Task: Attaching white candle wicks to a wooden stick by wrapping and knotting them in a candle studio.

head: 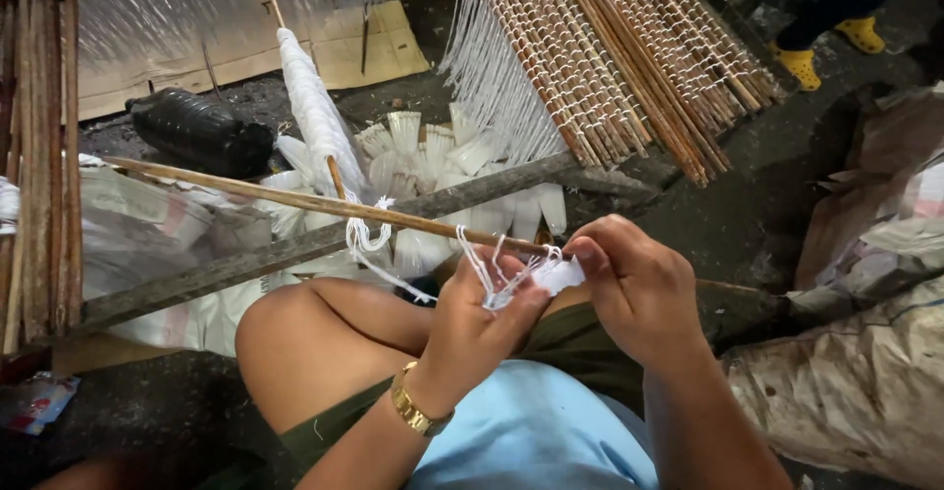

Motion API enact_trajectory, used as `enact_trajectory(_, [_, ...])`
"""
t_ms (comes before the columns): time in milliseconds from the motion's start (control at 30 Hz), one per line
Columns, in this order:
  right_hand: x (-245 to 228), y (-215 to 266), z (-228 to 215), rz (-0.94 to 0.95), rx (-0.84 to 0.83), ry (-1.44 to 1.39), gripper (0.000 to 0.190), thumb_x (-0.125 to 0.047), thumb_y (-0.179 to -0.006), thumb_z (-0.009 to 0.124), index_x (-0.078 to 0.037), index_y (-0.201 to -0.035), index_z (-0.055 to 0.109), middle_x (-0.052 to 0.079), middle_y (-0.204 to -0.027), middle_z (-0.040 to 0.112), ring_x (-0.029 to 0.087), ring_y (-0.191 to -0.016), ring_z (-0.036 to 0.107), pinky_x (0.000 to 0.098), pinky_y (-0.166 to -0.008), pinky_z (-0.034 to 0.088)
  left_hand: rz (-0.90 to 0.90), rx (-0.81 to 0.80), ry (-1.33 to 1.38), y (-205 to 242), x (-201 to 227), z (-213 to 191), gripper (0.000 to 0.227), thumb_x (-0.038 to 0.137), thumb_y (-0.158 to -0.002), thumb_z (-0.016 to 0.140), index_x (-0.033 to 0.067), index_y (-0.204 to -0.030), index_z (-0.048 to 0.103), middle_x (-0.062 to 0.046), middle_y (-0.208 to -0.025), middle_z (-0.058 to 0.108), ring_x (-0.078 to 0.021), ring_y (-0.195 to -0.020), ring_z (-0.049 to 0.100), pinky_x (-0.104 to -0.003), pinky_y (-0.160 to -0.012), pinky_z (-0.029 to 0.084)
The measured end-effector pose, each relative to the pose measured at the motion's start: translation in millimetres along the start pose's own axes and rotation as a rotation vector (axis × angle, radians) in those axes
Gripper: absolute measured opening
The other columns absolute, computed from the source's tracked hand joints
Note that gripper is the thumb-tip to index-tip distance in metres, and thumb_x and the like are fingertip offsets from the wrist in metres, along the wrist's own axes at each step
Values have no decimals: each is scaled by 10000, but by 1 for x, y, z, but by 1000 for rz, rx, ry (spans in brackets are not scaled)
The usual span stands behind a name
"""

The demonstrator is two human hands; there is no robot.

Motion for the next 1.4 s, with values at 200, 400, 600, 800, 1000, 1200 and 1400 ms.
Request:
enact_trajectory(200, [-3, 1, -2, -19, -12, -7, 190, -354, -968, 648, -184, -934, 727, 102, -768, 681, 371, -603, 660, 463, -557, 520, 136, 1, -55, -9, 35, -6, 138, 204, -975, 667, 109, -976, 768, -99, -915, 763, -313, -884, 755, -372, -817, 590])
enact_trajectory(400, [2, -1, -3, -23, -12, -20, 189, -350, -961, 685, -178, -898, 730, 85, -748, 675, 302, -534, 635, 402, -522, 517, -100, 144, 216, -7, 3, -29, 241, 212, -1064, 490, 35, -995, 640, -131, -915, 776, -164, -862, 702, -335, -824, 590])
enact_trajectory(600, [-8, -3, -2, -38, -6, -82, 306, -340, -1030, 510, -183, -905, 741, 69, -713, 673, 275, -512, 617, 374, -508, 522, -103, -135, 20, -9, -4, 9, 187, 244, -921, 746, 128, -1066, 768, -94, -815, 754, -206, -774, 734, -337, -728, 578])
enact_trajectory(800, [-8, -4, -7, -105, -1, -70, 119, -276, -912, 727, -163, -878, 738, 81, -746, 688, 306, -532, 647, 393, -487, 506, -69, 1, 100, -10, 12, -11, 187, 210, -992, 665, 88, -983, 805, -88, -900, 792, -193, -885, 758, -357, -847, 590])
enact_trajectory(1000, [-15, -4, -16, -198, 37, 78, 108, -331, -904, 717, -225, -883, 716, 38, -761, 669, 302, -588, 659, 375, -517, 519, -67, 18, 336, -12, 7, -24, 341, 171, -1007, 635, 36, -1320, 646, -77, -1162, 749, -112, -1025, 650, -339, -929, 568])
enact_trajectory(1200, [-24, -10, -29, -218, 58, 50, 101, -287, -877, 721, -190, -864, 748, 49, -683, 658, 274, -471, 594, 369, -450, 458, 137, 147, -9, -12, -21, -82, 185, 121, -1023, 601, 32, -958, 750, -156, -1069, 779, -285, -1090, 711, -467, -995, 522])
enact_trajectory(1400, [-30, -12, -35, -247, 42, -85, 133, -239, -887, 682, -127, -885, 753, 95, -652, 619, 222, -461, 561, 323, -449, 439, 75, 19, 405, -28, 30, -52, 324, 325, -1053, 538, 34, -1107, 670, -159, -1143, 712, -270, -1178, 646, -436, -1045, 498])
Point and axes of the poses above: each hand's wrist, its own y-axis away from the middle knuckle, its own z-axis out of the palm, x = y × z, the point moved 10 cm from there along -y, towards the middle knuckle
